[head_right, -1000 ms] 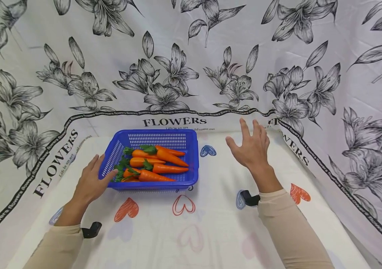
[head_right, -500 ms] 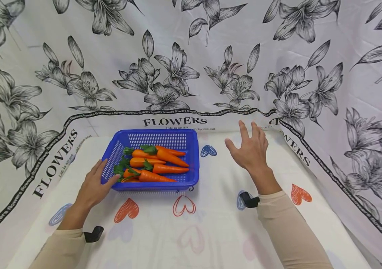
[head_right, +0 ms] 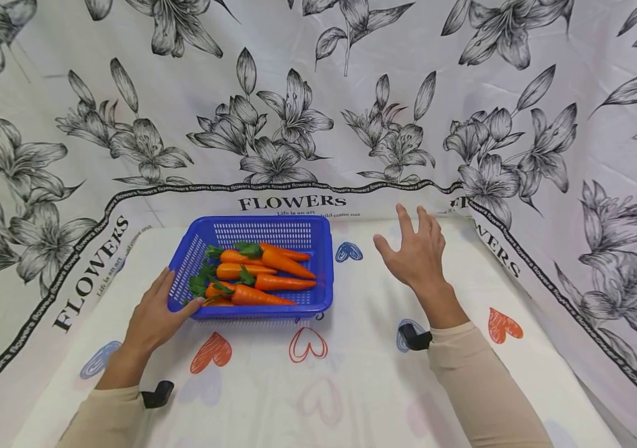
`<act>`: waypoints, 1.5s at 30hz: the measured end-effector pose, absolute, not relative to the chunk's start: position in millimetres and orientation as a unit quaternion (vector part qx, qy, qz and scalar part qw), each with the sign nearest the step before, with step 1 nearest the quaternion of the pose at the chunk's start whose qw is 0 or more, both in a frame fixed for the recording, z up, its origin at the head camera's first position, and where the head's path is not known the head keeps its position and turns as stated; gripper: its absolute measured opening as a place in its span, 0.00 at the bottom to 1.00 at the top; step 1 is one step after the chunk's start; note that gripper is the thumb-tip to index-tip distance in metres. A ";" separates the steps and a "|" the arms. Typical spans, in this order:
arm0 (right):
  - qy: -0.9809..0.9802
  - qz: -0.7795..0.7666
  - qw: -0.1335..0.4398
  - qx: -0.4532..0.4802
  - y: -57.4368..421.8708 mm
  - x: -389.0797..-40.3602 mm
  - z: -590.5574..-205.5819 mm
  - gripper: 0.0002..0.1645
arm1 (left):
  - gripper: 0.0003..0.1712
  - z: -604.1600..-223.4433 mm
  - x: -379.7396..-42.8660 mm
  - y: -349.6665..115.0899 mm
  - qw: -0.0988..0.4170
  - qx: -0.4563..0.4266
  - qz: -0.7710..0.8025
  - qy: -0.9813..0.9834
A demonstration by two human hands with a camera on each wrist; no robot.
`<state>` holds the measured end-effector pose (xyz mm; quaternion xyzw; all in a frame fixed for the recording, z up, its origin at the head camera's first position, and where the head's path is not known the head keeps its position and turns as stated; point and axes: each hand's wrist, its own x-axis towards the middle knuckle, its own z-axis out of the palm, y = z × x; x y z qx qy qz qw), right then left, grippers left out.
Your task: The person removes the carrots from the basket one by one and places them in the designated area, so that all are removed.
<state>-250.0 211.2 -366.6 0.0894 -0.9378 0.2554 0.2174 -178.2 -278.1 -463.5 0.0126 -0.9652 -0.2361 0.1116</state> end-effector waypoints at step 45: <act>-0.773 0.546 0.228 0.227 140.8 -228.8 -318.2 0.31 | 0.60 -463.7 -176.4 -273.3 0.083 0.055 -0.299 -0.949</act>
